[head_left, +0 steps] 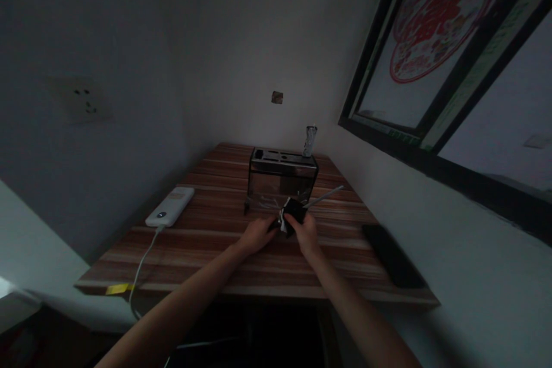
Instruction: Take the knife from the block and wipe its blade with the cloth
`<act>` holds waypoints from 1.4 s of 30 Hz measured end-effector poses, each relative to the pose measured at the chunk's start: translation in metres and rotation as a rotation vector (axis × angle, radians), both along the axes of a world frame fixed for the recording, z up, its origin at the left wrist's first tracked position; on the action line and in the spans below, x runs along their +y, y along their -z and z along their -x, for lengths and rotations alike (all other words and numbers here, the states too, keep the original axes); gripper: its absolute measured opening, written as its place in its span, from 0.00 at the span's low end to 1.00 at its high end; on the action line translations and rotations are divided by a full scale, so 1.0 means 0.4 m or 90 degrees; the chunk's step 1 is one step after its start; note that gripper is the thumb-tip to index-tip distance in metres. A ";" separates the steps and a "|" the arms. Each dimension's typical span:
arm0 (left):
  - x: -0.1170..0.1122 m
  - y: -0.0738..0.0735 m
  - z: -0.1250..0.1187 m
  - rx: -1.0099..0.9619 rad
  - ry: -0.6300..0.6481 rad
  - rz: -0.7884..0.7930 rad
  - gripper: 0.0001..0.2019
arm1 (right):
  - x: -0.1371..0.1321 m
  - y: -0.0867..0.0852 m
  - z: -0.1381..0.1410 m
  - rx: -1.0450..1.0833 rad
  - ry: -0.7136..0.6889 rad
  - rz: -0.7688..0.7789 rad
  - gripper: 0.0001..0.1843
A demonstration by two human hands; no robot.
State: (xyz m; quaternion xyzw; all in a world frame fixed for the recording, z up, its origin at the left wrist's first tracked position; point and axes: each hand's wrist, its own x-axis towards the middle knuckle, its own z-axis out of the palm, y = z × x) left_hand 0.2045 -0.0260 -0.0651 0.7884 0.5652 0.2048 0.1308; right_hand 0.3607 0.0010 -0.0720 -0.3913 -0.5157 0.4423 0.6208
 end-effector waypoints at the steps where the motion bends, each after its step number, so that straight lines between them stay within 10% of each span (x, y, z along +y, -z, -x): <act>1: 0.000 -0.001 0.000 -0.005 0.002 -0.001 0.16 | 0.002 -0.001 -0.002 0.009 -0.002 0.000 0.18; 26: -0.005 -0.004 -0.005 0.039 0.031 0.007 0.15 | 0.060 -0.100 -0.170 0.366 0.215 -0.090 0.21; 42: -0.006 -0.003 -0.002 0.028 0.019 -0.012 0.15 | 0.047 -0.067 -0.112 0.256 0.104 -0.014 0.22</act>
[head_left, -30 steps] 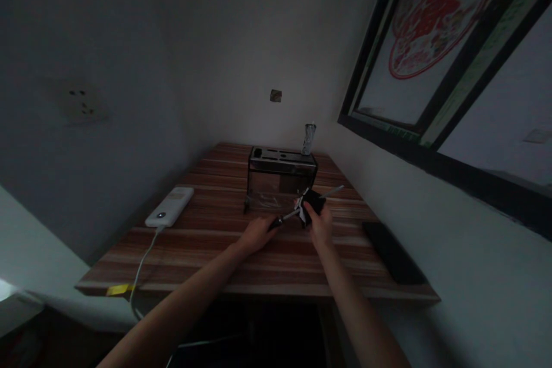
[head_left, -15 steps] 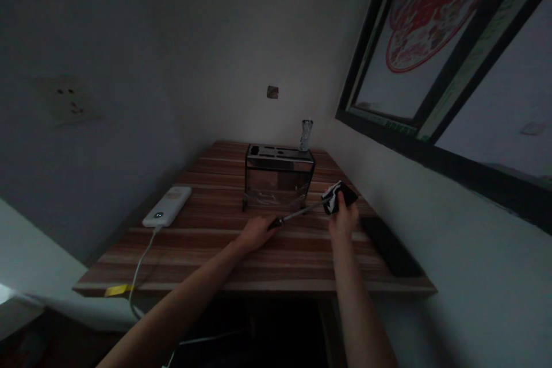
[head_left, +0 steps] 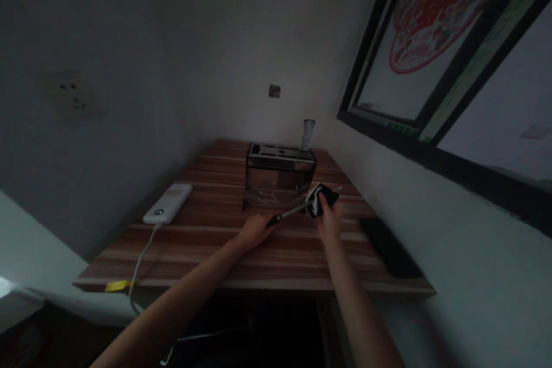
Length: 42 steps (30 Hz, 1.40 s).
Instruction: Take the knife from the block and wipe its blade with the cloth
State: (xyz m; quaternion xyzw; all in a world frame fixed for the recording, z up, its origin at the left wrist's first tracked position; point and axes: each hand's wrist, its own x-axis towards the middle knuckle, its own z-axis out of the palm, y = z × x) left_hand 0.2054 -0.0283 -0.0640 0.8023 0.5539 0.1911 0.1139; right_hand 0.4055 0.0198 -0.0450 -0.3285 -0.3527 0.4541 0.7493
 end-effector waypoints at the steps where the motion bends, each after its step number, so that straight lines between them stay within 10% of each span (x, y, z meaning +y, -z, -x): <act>1: 0.001 0.000 0.000 -0.002 -0.003 -0.002 0.15 | -0.003 0.006 0.009 -0.021 -0.026 0.004 0.21; 14: 0.007 0.011 0.007 0.014 -0.031 0.000 0.19 | -0.048 0.084 0.110 -0.250 -0.235 0.029 0.18; 42: 0.002 0.002 0.002 0.006 -0.030 0.017 0.17 | -0.042 0.081 0.103 -0.358 -0.128 0.016 0.18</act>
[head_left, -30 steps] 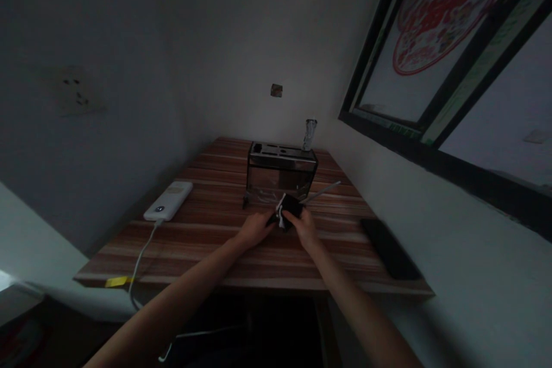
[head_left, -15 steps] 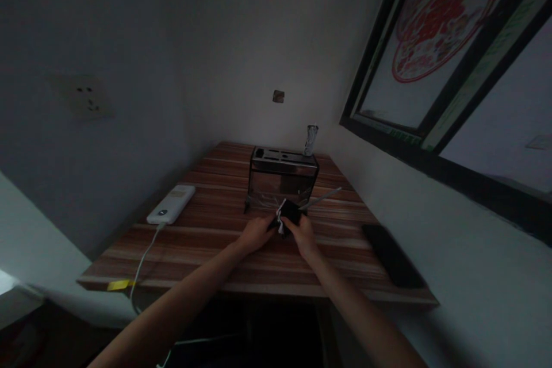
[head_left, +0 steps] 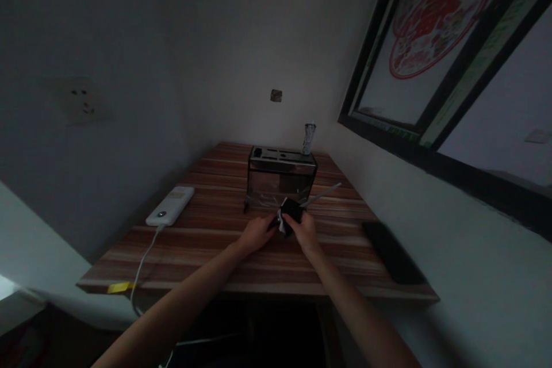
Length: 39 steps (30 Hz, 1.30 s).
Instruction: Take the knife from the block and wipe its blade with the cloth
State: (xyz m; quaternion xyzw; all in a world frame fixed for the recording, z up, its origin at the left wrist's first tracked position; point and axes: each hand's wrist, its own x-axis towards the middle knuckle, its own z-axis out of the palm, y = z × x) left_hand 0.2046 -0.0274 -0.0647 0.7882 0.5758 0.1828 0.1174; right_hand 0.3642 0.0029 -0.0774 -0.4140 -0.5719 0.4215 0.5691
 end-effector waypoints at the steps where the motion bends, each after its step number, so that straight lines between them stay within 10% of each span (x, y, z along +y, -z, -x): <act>1: -0.001 -0.001 0.000 -0.002 0.000 0.002 0.16 | 0.001 -0.002 -0.002 0.001 0.002 -0.003 0.18; 39: -0.002 0.002 -0.007 0.003 0.059 0.026 0.13 | 0.071 -0.071 -0.183 0.305 0.476 -0.100 0.26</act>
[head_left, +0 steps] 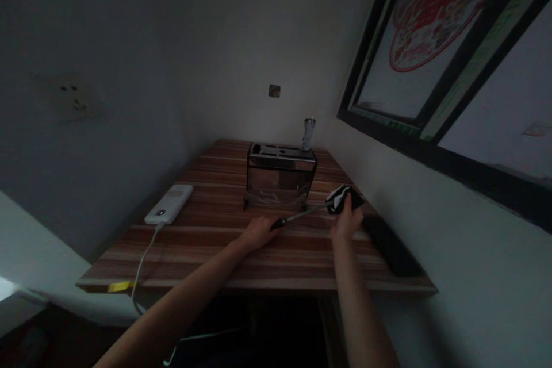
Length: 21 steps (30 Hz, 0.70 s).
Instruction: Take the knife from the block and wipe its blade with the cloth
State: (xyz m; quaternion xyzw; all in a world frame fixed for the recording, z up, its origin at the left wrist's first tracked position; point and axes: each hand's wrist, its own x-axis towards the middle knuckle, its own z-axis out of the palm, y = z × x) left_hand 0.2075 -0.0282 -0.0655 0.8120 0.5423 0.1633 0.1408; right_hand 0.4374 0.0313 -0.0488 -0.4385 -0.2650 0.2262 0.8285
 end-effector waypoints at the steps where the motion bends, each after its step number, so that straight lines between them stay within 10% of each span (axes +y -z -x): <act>1: 0.000 0.000 0.000 -0.003 0.000 -0.001 0.13 | 0.001 0.002 -0.001 -0.003 0.001 0.003 0.26; 21: 0.006 -0.001 0.004 -0.061 -0.041 -0.041 0.13 | -0.058 0.067 0.149 -0.206 -0.362 0.079 0.18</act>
